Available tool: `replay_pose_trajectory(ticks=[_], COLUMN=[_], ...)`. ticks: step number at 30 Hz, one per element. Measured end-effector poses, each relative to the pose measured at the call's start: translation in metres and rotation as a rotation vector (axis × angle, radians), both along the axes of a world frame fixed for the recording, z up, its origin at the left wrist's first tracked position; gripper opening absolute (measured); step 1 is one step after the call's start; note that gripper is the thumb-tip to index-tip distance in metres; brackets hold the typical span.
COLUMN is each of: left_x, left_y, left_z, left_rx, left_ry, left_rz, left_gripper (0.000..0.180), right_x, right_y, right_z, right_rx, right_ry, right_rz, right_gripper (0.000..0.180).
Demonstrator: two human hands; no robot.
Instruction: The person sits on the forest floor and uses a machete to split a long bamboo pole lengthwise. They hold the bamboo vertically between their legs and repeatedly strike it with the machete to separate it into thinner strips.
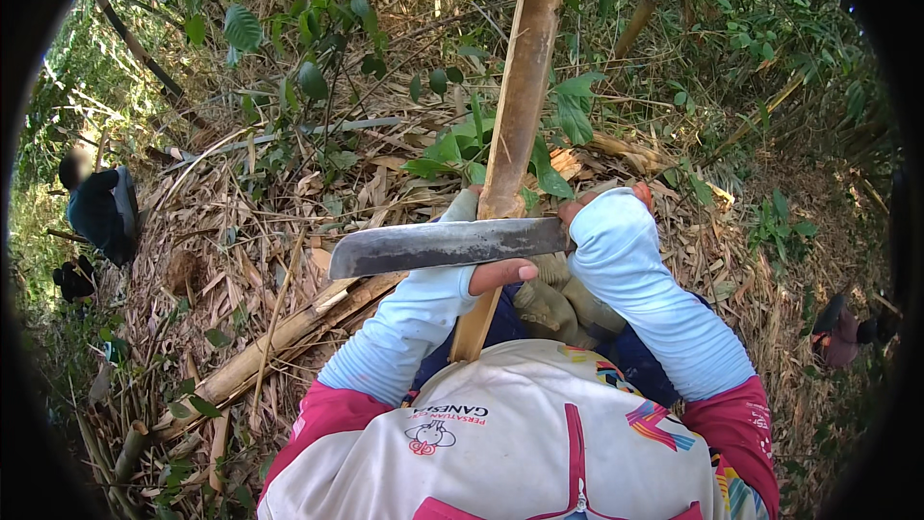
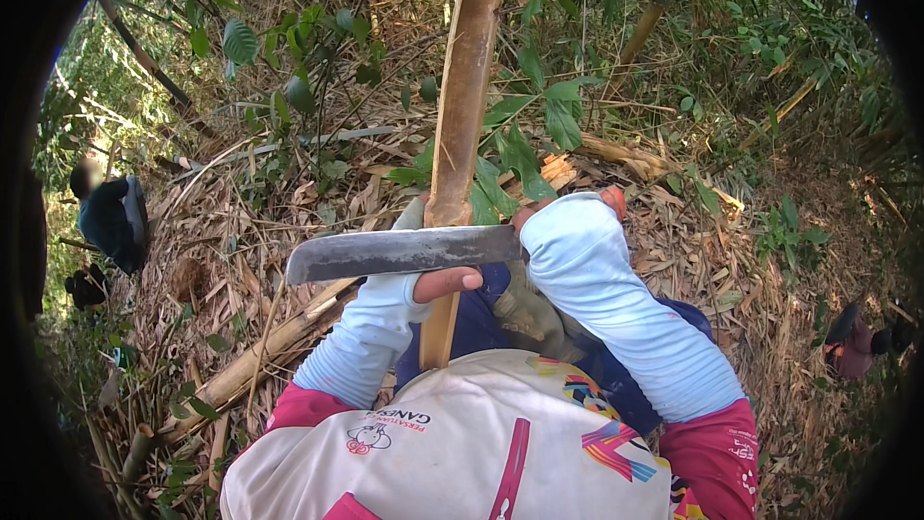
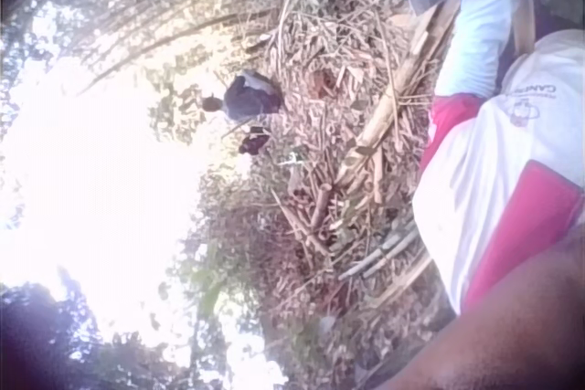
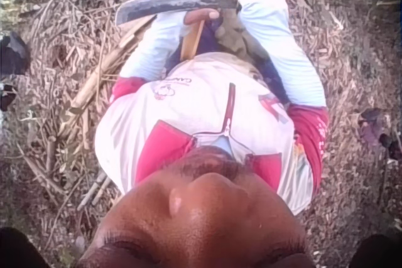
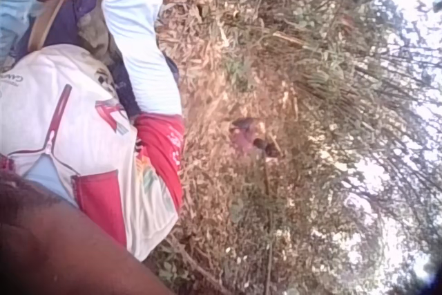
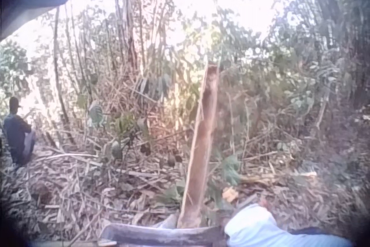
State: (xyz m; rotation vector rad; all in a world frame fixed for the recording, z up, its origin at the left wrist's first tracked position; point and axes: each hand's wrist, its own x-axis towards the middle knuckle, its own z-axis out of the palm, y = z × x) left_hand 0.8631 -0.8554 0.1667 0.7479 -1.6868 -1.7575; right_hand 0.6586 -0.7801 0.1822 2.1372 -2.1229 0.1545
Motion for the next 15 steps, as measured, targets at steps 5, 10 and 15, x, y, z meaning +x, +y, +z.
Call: replay_pose_trajectory(ticks=[5, 10, 15], left_x=[0.002, -0.001, -0.002], left_y=[0.001, 0.006, 0.01], left_z=[-0.002, -0.002, -0.018], left_rx=[-0.037, -0.118, -0.184], left_ry=[-0.006, -0.015, -0.055], left_rz=[0.011, 0.019, 0.065], left_gripper=[0.106, 0.1, 0.089], right_x=[0.003, 0.003, 0.0], right_y=[-0.002, 0.001, 0.0], right_z=[0.003, -0.006, -0.011], right_rx=[0.037, -0.046, -0.011], right_ry=[-0.023, -0.037, -0.131], right_rz=[0.017, 0.058, 0.026], right_gripper=[0.026, 0.026, 0.025])
